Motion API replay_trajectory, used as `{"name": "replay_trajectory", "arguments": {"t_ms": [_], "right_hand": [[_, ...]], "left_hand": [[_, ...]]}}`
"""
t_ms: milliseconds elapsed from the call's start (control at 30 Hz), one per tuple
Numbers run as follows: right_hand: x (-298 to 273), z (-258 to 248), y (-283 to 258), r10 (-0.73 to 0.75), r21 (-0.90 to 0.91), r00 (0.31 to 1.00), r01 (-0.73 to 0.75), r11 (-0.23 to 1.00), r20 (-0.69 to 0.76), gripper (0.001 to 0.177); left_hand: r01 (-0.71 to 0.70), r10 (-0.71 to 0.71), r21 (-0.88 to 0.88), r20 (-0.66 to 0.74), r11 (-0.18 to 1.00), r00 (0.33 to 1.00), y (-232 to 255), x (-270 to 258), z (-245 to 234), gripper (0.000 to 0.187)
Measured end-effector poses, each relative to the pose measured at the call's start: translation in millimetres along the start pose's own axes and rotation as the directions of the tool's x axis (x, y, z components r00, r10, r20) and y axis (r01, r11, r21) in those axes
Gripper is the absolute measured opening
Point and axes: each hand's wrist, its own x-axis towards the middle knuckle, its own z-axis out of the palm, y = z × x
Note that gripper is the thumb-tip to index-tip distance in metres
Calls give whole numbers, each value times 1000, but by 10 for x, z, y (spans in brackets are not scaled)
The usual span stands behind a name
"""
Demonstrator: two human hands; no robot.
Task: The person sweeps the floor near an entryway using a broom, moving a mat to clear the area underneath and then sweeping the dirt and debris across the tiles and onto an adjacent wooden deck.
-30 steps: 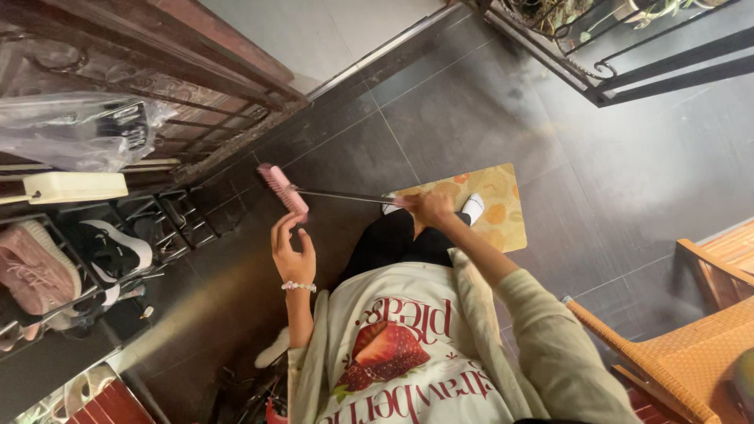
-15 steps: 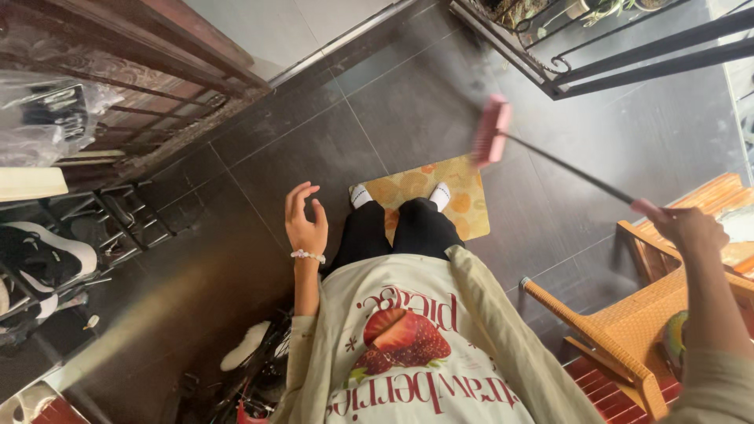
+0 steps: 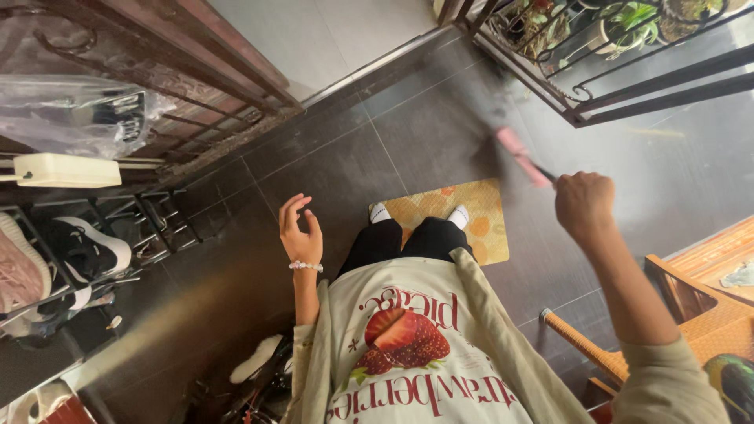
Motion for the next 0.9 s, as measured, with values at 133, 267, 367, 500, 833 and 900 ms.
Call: {"name": "replay_trajectory", "arguments": {"t_ms": [133,267,367,500,833,900], "right_hand": [[-223,-1208,-58,-149,271,989,141,952,11,29],[-1,-1558,-599,-433,318,892,451,834,-127,42],[492,-1317,-1381,-536,500,844,458,735,15,38],[1159,-606,-2794,-658,634,715,627,452,-237,38],[1651,510,-3092,-384,842,750,-488,229,539,68],[1607,835,-2565,-355,833,772,-552,37,527,50]], "left_hand": [[6,-7,-15,-38,1000,999,-59,-53,-44,25],[36,-37,-6,-85,999,996,-152,-117,-180,26],[69,-68,4,-126,998,990,-239,-176,-264,26],[87,-81,34,-145,996,986,-308,-293,-392,27],[125,-121,55,-73,991,990,-245,-257,-315,24],[105,-103,72,-34,992,994,-205,-168,-206,22]]}}
